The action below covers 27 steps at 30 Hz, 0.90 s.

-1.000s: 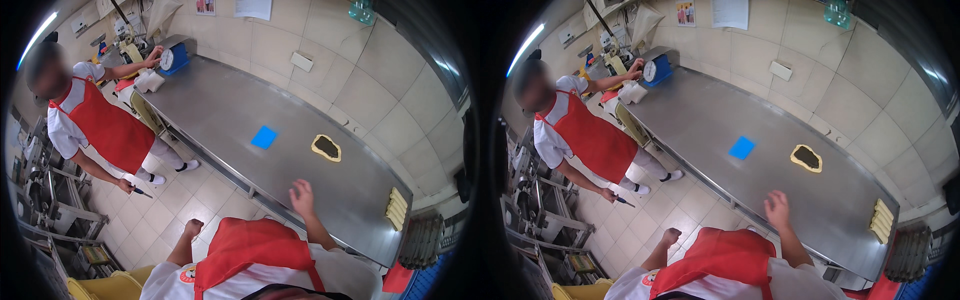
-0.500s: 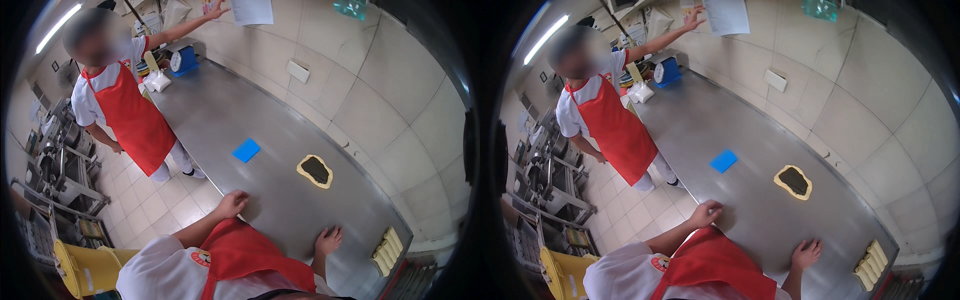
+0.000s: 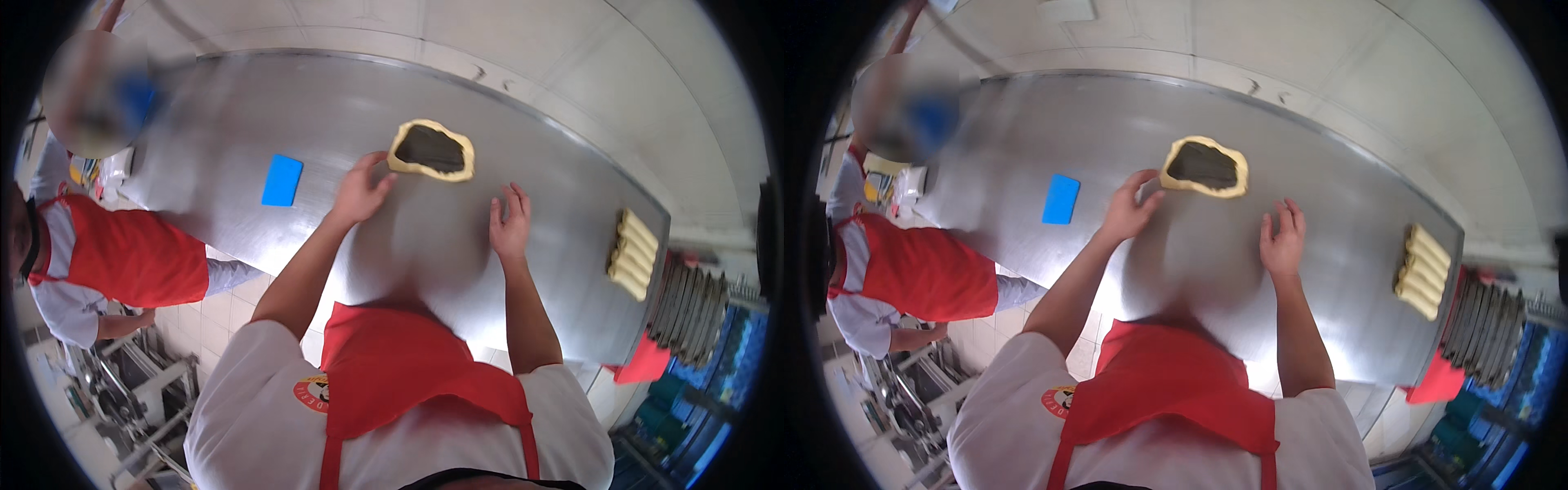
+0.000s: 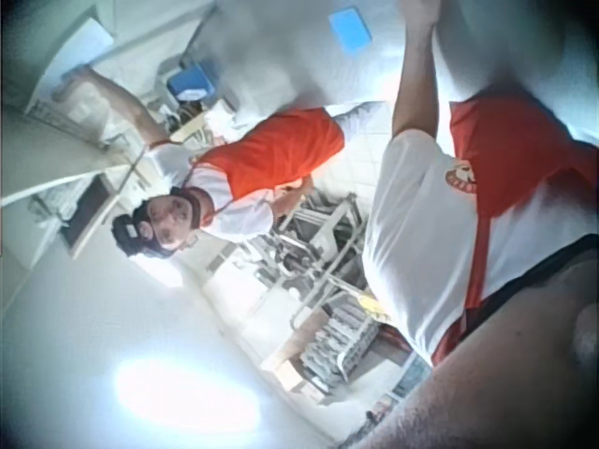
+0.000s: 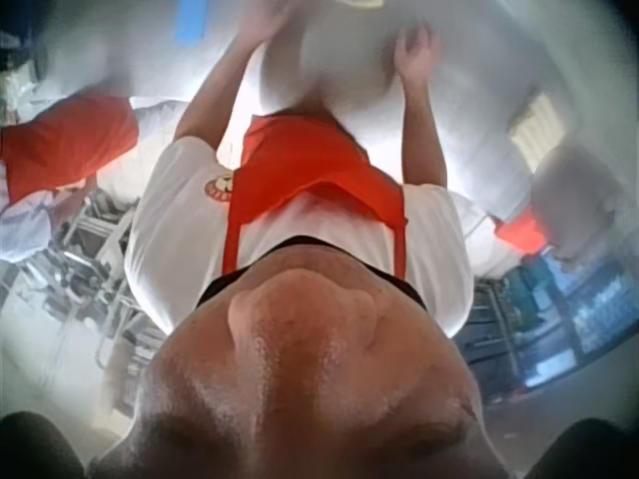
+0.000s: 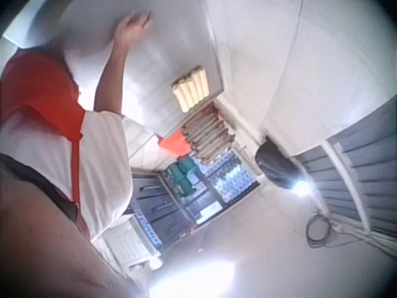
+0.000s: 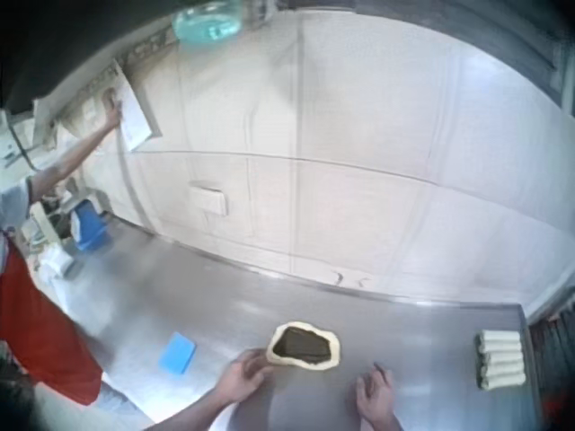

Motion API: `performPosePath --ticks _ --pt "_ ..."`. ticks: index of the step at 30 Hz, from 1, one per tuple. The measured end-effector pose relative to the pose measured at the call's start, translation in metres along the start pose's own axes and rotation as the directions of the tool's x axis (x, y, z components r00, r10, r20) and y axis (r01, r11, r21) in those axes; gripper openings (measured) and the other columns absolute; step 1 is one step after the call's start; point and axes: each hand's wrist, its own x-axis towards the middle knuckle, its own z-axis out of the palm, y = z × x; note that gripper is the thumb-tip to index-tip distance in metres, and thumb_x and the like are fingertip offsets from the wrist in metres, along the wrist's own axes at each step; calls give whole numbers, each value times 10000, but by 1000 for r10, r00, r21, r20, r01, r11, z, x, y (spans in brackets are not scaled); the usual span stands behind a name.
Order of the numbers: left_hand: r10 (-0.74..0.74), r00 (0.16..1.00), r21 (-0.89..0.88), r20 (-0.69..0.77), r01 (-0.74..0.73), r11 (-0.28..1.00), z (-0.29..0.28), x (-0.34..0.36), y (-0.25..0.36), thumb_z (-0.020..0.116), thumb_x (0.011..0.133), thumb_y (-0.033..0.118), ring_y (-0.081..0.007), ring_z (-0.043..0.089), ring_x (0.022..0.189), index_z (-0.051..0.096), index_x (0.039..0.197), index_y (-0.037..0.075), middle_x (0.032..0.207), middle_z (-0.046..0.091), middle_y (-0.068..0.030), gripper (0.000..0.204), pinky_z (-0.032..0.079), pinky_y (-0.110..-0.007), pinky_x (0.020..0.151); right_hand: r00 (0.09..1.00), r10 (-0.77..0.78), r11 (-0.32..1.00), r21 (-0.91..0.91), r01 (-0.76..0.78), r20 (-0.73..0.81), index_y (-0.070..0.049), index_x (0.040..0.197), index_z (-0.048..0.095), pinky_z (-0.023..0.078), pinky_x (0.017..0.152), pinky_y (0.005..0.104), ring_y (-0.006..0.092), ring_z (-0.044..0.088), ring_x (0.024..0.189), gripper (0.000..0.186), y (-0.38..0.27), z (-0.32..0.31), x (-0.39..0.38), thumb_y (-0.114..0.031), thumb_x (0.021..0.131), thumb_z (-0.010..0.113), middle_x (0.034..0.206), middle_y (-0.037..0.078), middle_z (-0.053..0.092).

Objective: The person spreads filling onto rectangular pieces of dough using a blue scraper, rolls the dough pieces into logs by hand, and then uses a knife to score the tops of the rolled logs before placing bread pans onto a table.

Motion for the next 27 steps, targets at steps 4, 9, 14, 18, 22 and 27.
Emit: performPosePath --ticks 4,9,14,18,22,27 --pt "111 984 307 142 -151 940 44 100 -4 702 1014 432 -411 369 1588 537 1550 41 1645 490 -224 684 249 -606 1297 973 -178 984 2 180 143 -51 1516 596 398 1235 519 456 472 1491 489 -11 48 98 -247 1071 646 1656 219 467" --pt "11 960 494 281 -155 856 78 145 -15 495 1089 550 -372 164 1682 409 1680 106 1793 287 -148 744 60 -634 1343 896 -194 915 -256 311 399 -104 1569 572 357 1249 577 452 432 1540 545 -19 112 158 -364 1093 612 1703 170 446" --pt "161 900 212 404 -263 941 59 125 -40 644 1028 287 -382 479 1512 606 1517 94 1623 538 -154 527 393 -503 1241 845 -355 928 38 371 399 -114 1484 662 462 1162 509 414 611 1368 498 -18 117 129 -369 1056 666 1485 188 658" --pt "117 892 116 437 -185 976 47 149 -17 744 968 187 -411 653 1310 667 1434 82 1457 676 -176 483 571 -420 1054 902 -178 984 69 164 392 -60 1359 729 550 1050 479 372 712 1144 412 -30 94 143 -283 1014 752 1258 138 747" --pt "588 807 614 44 -486 622 58 136 -81 750 995 241 -396 646 1318 633 1509 105 1458 684 -159 544 558 -446 1046 778 -613 722 -302 623 138 -85 1293 758 571 955 481 353 718 1086 395 -47 125 145 -268 950 830 1169 135 752" --pt "67 769 129 636 -192 973 40 136 -23 668 1051 388 -366 520 1492 594 1562 132 1535 636 -154 577 301 -509 1291 867 -131 972 -108 207 481 -139 1365 739 494 1069 541 427 647 1201 488 -39 75 120 -436 979 774 1252 165 743"
